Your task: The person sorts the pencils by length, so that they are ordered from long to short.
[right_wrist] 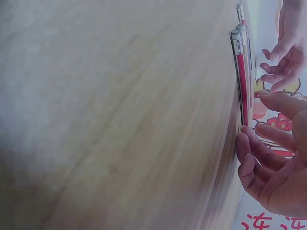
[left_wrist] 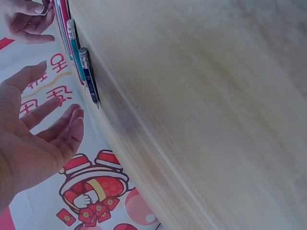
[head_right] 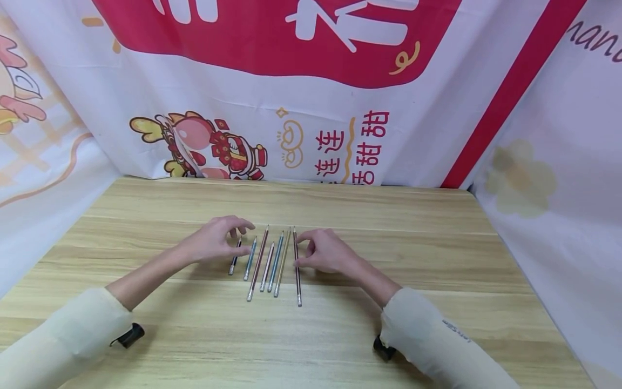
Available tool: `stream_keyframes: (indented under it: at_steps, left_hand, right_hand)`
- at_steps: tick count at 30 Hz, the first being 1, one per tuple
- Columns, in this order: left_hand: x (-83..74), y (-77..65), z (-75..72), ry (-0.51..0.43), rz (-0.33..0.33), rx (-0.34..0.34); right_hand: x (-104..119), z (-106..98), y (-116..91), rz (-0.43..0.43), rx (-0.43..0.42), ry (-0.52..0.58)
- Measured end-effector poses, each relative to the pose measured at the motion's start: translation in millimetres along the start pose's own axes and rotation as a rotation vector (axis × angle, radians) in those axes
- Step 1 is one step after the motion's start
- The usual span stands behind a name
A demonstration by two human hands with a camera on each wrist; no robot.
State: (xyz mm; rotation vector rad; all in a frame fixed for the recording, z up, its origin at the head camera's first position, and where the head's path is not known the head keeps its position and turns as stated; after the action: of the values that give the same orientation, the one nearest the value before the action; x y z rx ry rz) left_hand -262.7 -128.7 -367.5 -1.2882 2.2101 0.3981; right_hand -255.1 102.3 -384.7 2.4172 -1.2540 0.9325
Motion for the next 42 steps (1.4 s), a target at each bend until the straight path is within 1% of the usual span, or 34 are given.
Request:
stream_keyframes:
  at_steps: [3, 7, 13, 16, 26, 32, 39, 42]
  left_hand:
    - [-1.1, 1.5, 2.4, -0.019, 0.007, 0.018]
    - [-2.4, 3.3, 4.7, -0.023, 0.021, 0.030]
    - [-4.4, 6.8, 7.8, -0.020, 0.043, 0.035]
    - [-5.8, 7.6, 8.7, -0.023, 0.038, 0.036]
    - [-10.5, 13.2, 15.4, -0.032, 0.020, 0.052]
    - [-12.4, 14.9, 17.3, -0.046, 0.015, 0.064]
    - [-13.6, 16.0, 18.7, -0.050, 0.003, 0.079]
    - [-13.4, 15.6, 19.0, -0.059, -0.004, 0.084]
  right_hand:
    - [0.7, 1.9, 2.1, 0.009, 0.012, -0.003]
    - [0.2, 3.5, 4.9, 0.035, 0.025, -0.011]
    - [-2.7, 4.4, 8.4, 0.083, 0.018, -0.024]
    - [-4.2, 4.9, 9.7, 0.108, 0.011, -0.034]
    - [-2.3, 6.6, 12.1, 0.078, -0.006, -0.077]
    - [-2.6, 9.2, 14.8, 0.089, -0.012, -0.117]
    - [-5.5, 11.2, 15.7, 0.131, 0.013, -0.084]
    - [-3.9, 10.5, 14.9, 0.137, 0.013, -0.088]
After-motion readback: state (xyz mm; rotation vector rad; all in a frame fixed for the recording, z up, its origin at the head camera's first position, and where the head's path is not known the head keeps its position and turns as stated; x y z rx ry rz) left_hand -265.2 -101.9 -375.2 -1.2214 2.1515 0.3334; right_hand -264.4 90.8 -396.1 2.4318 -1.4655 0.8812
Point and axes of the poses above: each hand's wrist, its own y-axis towards the middle knuckle, its own z-axis out of the palm, x = y × z, the point moved 6 cm from there along y, towards the middle knuckle, and after that the axes turned 4 degrees about -y, right-handed, at the moved point
